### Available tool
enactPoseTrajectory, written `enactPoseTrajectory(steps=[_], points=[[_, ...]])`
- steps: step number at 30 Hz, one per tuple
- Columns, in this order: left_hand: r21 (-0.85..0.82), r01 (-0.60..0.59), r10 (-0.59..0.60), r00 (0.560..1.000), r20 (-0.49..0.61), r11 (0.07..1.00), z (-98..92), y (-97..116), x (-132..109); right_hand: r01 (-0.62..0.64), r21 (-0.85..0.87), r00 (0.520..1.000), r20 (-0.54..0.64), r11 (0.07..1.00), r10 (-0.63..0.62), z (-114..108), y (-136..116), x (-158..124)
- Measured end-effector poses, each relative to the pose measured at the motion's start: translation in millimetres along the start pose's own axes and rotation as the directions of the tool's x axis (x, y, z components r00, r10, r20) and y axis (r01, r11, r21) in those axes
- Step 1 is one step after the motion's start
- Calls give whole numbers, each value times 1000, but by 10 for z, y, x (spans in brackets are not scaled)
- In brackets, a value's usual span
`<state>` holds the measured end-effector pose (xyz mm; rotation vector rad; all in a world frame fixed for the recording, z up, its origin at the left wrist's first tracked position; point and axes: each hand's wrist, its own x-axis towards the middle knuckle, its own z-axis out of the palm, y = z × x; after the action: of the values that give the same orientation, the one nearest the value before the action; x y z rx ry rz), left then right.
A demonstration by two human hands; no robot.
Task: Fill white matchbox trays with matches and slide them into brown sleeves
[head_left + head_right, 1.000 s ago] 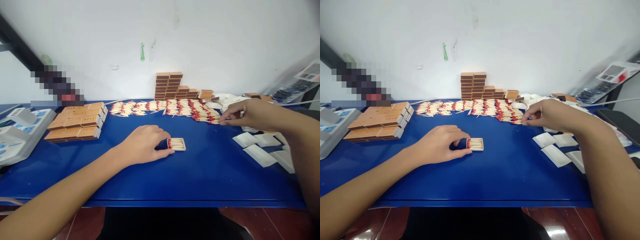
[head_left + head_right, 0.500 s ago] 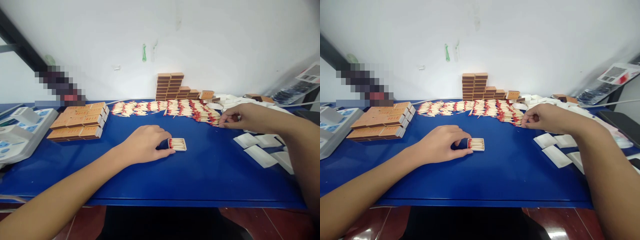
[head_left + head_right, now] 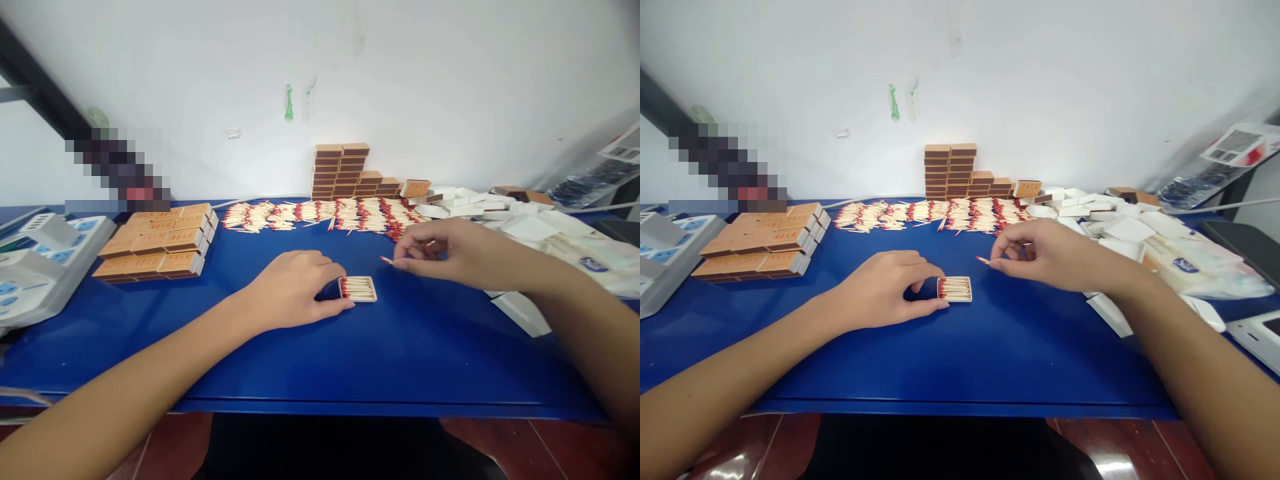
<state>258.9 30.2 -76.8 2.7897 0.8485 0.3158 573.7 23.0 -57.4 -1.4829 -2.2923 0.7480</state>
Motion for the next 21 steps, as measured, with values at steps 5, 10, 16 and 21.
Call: enactPoseTrajectory(steps=[5,10,16,21], points=[[-13,4,-4,1000,-15,1000,1,20,9,117,153,993,-13,981,-116,295,-245,88],[0,0,0,1000,-26,1000,11,18,11,154,120,988,-27,981,-152,428,-365,94],[6,-6,6,1000,-23,1000,27,5,26,156,65,988,-8,986,-155,462,-410,65],[10,-8,8,1000,-15,1000,24,0,23,179,-36,984,14,983,-179,361,-333,36]])
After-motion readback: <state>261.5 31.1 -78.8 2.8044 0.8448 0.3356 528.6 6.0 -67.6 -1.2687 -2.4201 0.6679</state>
